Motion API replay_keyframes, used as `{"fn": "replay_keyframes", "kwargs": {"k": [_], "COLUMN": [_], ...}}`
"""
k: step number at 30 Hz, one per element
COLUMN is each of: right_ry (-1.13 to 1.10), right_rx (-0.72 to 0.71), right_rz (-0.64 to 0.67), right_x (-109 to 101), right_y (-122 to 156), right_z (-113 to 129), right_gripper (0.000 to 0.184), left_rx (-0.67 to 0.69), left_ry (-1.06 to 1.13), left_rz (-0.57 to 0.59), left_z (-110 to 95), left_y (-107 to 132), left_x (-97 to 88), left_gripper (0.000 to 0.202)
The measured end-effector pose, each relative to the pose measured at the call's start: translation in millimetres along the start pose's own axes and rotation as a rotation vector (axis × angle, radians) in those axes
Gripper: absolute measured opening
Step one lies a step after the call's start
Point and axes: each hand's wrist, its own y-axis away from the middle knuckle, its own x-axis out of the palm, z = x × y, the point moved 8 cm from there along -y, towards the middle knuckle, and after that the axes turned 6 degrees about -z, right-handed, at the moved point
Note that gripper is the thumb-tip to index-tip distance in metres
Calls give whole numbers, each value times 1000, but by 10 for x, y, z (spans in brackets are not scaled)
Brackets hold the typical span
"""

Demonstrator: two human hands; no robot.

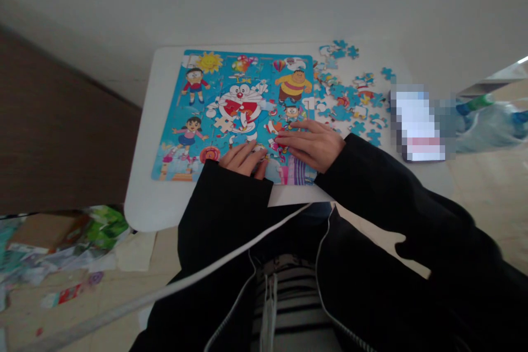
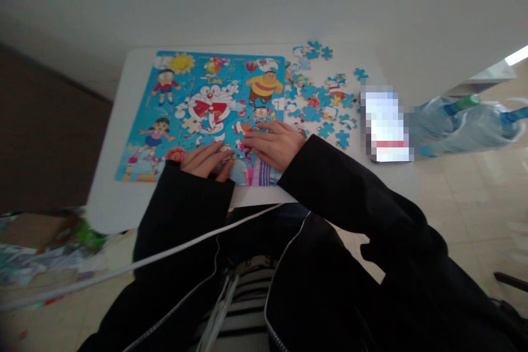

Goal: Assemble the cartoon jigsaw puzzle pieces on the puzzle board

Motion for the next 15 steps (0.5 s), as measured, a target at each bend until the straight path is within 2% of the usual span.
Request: {"fn": "replay_keyframes", "kwargs": {"k": [9,15], "right_ry": [-36,-147], "right_rx": [76,44], "right_rz": [-118,-150], "right_x": [-3,-58], "right_y": [16,-4], "right_z": [-102,-95], "right_gripper": [31,31], "left_rx": [3,21], "left_ry": [60,102], "left_rz": [26,44], "left_z": [-51,-118], "left_y": [-62,-78], "left_x": [-19,19], "left_gripper": [10,12]}}
